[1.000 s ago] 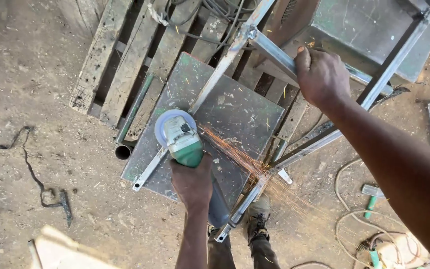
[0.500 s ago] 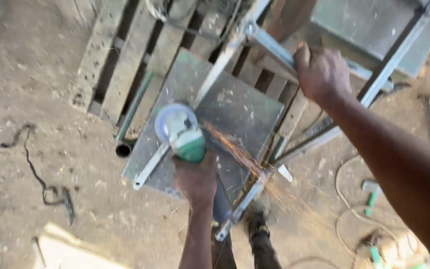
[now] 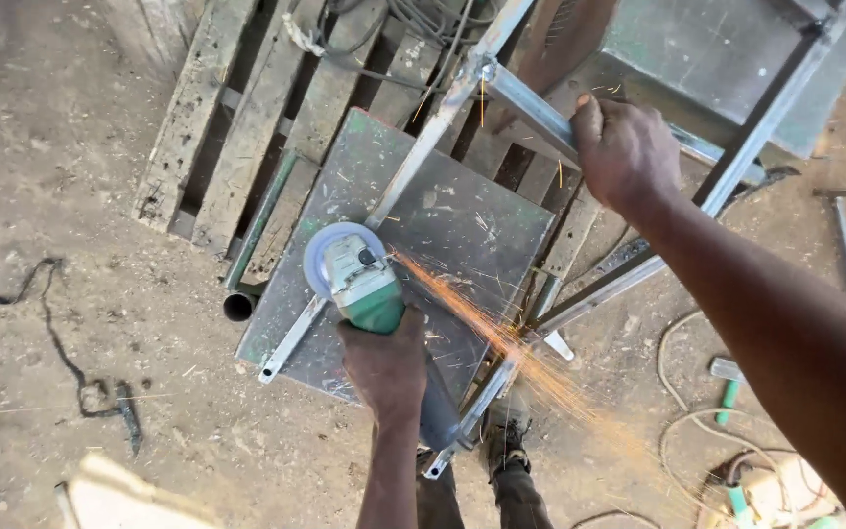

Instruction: Using a handheld angle grinder to smooth out weld beads on a rectangular metal frame structure placed on a wooden pallet.

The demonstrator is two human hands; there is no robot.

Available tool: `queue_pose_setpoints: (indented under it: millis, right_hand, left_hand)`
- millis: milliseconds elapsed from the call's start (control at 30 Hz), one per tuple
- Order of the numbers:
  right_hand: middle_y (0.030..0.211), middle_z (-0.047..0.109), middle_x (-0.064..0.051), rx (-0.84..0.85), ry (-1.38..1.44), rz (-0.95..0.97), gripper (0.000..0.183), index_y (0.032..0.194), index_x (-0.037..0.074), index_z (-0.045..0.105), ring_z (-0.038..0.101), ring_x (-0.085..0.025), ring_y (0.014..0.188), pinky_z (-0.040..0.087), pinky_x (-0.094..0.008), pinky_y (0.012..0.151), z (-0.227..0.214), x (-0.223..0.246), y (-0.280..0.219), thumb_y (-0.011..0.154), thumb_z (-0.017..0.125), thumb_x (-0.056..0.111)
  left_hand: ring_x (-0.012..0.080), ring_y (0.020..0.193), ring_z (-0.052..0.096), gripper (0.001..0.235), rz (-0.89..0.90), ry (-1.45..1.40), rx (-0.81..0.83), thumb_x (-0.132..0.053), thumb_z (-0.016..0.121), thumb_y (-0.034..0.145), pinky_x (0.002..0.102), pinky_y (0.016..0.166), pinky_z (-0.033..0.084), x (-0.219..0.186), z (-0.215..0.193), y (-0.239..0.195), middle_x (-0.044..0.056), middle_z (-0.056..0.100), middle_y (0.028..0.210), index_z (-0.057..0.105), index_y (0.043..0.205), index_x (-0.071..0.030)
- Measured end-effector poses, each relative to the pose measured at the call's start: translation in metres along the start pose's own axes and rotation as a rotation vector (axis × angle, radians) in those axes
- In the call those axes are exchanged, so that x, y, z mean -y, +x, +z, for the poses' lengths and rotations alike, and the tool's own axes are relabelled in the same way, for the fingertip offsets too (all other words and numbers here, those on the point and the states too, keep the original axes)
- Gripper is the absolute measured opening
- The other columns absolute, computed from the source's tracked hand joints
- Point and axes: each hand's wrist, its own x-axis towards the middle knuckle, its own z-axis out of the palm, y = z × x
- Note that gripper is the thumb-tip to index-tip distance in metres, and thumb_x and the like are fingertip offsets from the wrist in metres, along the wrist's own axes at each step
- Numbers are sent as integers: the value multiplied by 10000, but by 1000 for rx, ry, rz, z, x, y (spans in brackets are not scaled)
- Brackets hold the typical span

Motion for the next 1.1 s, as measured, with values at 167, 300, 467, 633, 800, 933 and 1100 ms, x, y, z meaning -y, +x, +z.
queue_pose_setpoints:
  millis: [167, 300, 467, 633, 800, 933, 1100]
  right_hand:
    - [901, 722, -244, 11, 21, -5, 578, 944, 61, 751, 687, -526, 930, 541, -606, 801, -2, 0, 5, 1128, 340, 424]
    - [652, 528, -57, 96, 5, 30, 595, 815, 101, 585, 458, -182, 482, 377, -371, 368, -7, 11, 4, 1176, 239, 424]
    - [591, 493, -6, 176, -23, 54, 561, 835, 68, 600, 436, -102, 406, 335, -307, 249, -9, 8, 2, 1167, 231, 331]
    - [708, 604, -164, 101, -66, 64, 648, 820, 71, 622, 554, -300, 588, 427, -467, 479, -13, 15, 4, 1162, 226, 453]
    - [667, 567, -94, 95, -37, 44, 629, 822, 96, 640, 517, -231, 544, 397, -406, 429, -4, 5, 8, 1167, 246, 445]
    - [664, 572, -110, 89, -38, 42, 659, 795, 93, 660, 526, -248, 551, 406, -417, 451, -10, 7, 6, 1165, 244, 444]
    - [666, 538, -62, 135, 1, 52, 607, 802, 114, 596, 460, -187, 527, 390, -354, 407, -8, 6, 3, 1172, 231, 428]
  left_hand:
    - [464, 952, 725, 694, -48, 40, 3, -388, 779, 698, 564, 739, 553, 1, -9, 0, 243, 678, 976, 508, 1218, -17]
    - [233, 625, 644, 568, -140, 4, 22, -289, 821, 654, 431, 534, 555, -7, -23, -10, 61, 698, 826, 574, 1114, -66]
    - [429, 970, 692, 709, -114, 62, -49, -445, 822, 600, 525, 785, 521, 0, -18, 6, 167, 742, 1068, 598, 1153, -61]
    - [173, 494, 584, 595, -172, 50, 128, -318, 882, 655, 368, 422, 511, -17, -30, -14, 35, 673, 730, 566, 1109, -98]
    - [182, 531, 666, 574, -37, 146, 151, -314, 865, 731, 366, 449, 609, 3, -11, -13, 53, 724, 805, 556, 1144, -62]
    - [194, 569, 717, 507, -157, 75, 257, -263, 829, 833, 339, 495, 683, -6, -28, -15, 73, 732, 820, 560, 1197, -35]
    - [265, 679, 700, 548, -155, 234, 189, -330, 819, 727, 424, 605, 604, -7, -51, -3, 87, 735, 874, 587, 1157, -80]
